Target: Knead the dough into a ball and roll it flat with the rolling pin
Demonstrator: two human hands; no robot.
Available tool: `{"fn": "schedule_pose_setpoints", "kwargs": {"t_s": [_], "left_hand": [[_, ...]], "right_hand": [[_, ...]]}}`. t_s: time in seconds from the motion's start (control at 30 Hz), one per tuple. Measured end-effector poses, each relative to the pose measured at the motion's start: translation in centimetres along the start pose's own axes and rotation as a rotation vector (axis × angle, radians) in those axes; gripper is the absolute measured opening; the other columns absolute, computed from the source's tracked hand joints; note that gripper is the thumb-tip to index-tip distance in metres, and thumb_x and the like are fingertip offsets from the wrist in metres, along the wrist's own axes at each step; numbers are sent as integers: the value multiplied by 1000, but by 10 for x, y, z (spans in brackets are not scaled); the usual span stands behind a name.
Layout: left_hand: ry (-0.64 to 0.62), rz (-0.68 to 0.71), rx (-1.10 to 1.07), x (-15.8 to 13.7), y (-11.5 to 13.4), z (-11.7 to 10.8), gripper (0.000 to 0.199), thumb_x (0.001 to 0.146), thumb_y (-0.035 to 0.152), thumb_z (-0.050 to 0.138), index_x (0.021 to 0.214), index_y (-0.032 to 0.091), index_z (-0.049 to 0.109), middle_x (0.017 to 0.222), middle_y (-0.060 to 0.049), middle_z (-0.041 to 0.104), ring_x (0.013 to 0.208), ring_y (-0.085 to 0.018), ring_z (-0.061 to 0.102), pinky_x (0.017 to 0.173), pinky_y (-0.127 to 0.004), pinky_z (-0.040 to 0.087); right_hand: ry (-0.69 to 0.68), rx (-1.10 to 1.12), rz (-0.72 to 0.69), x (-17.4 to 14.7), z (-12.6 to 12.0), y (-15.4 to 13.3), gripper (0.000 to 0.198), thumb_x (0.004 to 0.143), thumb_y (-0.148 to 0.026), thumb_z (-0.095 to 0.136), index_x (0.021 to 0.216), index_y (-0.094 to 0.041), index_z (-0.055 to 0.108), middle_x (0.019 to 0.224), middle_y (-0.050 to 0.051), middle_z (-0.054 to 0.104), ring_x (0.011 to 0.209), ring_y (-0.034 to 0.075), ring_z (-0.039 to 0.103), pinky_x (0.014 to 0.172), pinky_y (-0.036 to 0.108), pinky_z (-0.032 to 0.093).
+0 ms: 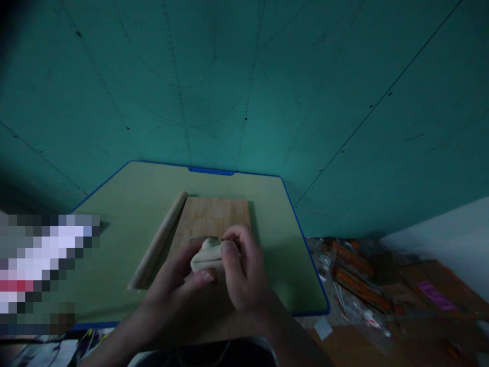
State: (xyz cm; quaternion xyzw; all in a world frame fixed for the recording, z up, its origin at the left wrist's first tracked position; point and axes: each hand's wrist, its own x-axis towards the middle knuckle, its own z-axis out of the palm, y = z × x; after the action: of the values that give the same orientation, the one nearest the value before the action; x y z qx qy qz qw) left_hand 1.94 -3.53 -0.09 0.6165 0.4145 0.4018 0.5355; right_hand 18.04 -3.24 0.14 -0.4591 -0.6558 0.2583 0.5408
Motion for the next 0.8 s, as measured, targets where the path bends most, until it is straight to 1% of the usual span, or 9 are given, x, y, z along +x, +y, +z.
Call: {"fn": "schedule_pose_setpoints", "kwargs": {"t_s": [0.07, 0.13, 0.2, 0.27, 0.4, 0.57, 0.63, 0.7, 0.8], "left_hand": [[-2, 37, 120, 1, 0, -1, 41, 85, 42, 65, 121, 23, 61, 99, -4, 74, 81, -20, 65, 69, -30, 50], [6, 84, 256, 0, -2, -2, 39, 88, 42, 62, 122, 24, 60, 101, -5, 74, 81, -21, 66, 68, -31, 49], [38, 134, 347, -1, -5, -1, 36, 92, 42, 56, 123, 24, 58, 103, -6, 74, 83, -22, 67, 69, -32, 49], [70, 177, 357, -2, -8, 0, 30, 95, 43, 49, 117, 24, 57, 96, -5, 73, 79, -22, 67, 66, -32, 48], [141, 143, 221, 0, -8, 6, 27, 99, 45, 40, 93, 24, 54, 68, 2, 60, 57, -16, 55, 53, -28, 39], [221, 58, 55, 11, 4, 9, 35, 96, 50, 44, 73, 24, 45, 60, 5, 47, 52, -12, 44, 49, -25, 38], [214, -1, 8, 15, 11, 8, 37, 92, 53, 47, 69, 24, 44, 59, 6, 44, 50, -11, 42, 46, -23, 37], [171, -77, -50, 16, 15, 7, 40, 88, 58, 53, 70, 23, 45, 60, 6, 45, 49, -10, 42, 42, -21, 35], [95, -206, -202, 15, 13, 5, 43, 82, 64, 61, 77, 22, 50, 64, 6, 48, 50, -10, 45, 39, -19, 33]], "right_hand": [[-78, -16, 79, 1, 0, 0, 18, 102, -36, 44, 100, -24, 58, 84, 0, 64, 74, 15, 61, 63, 25, 47], [-144, -5, 124, 1, 2, 0, 27, 103, -38, 39, 93, -23, 59, 78, -1, 65, 70, 14, 62, 61, 24, 45], [-126, 27, 127, -2, 5, 1, 32, 104, -38, 37, 86, -23, 58, 74, -1, 64, 69, 14, 62, 62, 24, 46], [-75, 49, 102, -5, 9, 1, 30, 104, -36, 39, 84, -23, 57, 72, -2, 63, 68, 13, 61, 63, 23, 46], [-84, -25, 13, -7, 11, -2, 24, 102, -33, 43, 83, -23, 54, 66, -3, 58, 58, 12, 56, 54, 21, 42], [-77, -352, -175, 2, 8, -5, 28, 102, -36, 45, 79, -22, 54, 57, -2, 60, 48, 12, 55, 48, 24, 34], [-68, -439, -227, 4, 6, -5, 32, 104, -37, 41, 77, -23, 53, 55, -1, 61, 47, 13, 56, 48, 25, 33], [-68, -512, -283, 4, 4, -3, 36, 105, -38, 37, 76, -23, 53, 54, 0, 62, 47, 13, 56, 49, 25, 34], [-79, -602, -435, 6, -3, -1, 41, 107, -36, 32, 77, -22, 56, 55, 1, 63, 48, 13, 57, 52, 26, 36]]}}
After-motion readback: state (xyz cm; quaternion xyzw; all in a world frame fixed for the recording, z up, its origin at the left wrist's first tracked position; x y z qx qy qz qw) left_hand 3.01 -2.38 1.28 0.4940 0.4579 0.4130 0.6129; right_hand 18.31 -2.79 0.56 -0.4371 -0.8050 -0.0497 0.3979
